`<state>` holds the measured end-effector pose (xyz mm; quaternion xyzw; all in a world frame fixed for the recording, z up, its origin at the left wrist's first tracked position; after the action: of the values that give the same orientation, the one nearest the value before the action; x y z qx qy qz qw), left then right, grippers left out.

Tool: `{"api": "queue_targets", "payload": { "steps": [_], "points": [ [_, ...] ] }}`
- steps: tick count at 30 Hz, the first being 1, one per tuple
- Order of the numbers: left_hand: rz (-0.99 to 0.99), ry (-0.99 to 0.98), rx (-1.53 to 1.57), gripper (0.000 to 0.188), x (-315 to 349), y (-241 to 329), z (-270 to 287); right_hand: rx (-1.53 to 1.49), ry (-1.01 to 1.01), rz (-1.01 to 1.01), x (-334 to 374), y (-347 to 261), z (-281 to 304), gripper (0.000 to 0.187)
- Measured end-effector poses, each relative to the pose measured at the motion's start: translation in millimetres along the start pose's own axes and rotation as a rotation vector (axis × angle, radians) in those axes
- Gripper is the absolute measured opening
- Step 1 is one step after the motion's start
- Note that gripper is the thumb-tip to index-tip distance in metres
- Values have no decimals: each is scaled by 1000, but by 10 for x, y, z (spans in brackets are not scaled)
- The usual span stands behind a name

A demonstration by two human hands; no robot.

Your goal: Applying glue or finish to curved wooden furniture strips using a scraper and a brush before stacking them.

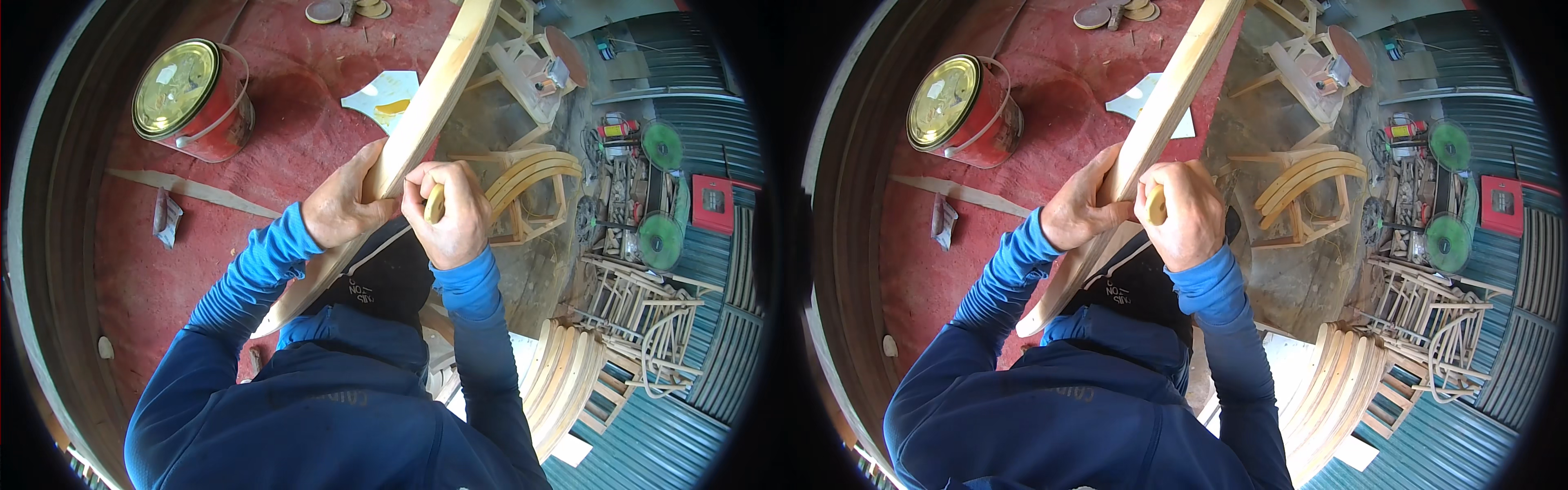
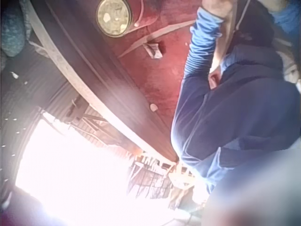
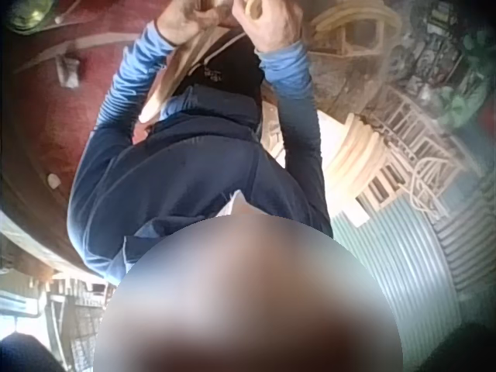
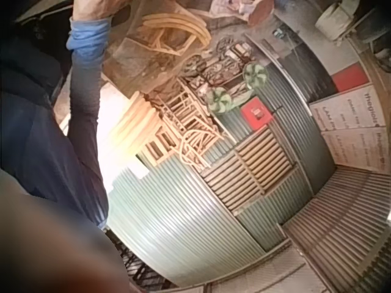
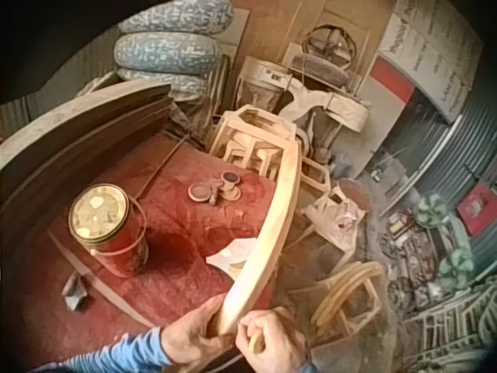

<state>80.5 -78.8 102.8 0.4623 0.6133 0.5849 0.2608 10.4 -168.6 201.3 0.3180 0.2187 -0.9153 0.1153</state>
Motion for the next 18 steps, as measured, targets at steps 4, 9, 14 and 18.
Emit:
{"api": "queue_targets", "payload": {
  "steps": [4, 9, 14, 18],
  "points": [
    [21, 116, -99, 73, 24, 20, -11, -37, -23, -76, 20, 58, -53, 26],
    [-19, 136, -110, 75, 43, -15, 2, -17, -53, -15, 13, 66, -123, 35],
    [-35, 89, -22, 74, 11, -37, 26, -107, -23, -15, 38, 92, -138, 31],
    [6, 21, 157, 73, -7, -63, 37, -115, 40, -105, 92, 134, -106, 28]
  ]
}}
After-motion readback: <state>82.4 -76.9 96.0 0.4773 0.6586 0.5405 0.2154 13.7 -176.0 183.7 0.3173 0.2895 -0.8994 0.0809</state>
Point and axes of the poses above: each hand's wrist, its own x-axis away from the middle knuckle, its own z-axis out of the back of the hand, y = z × x, the point moved 8 cm from there along -x, towards the middle knuckle, and after that the axes turned 14 degrees about z, right-handed, at the moved point
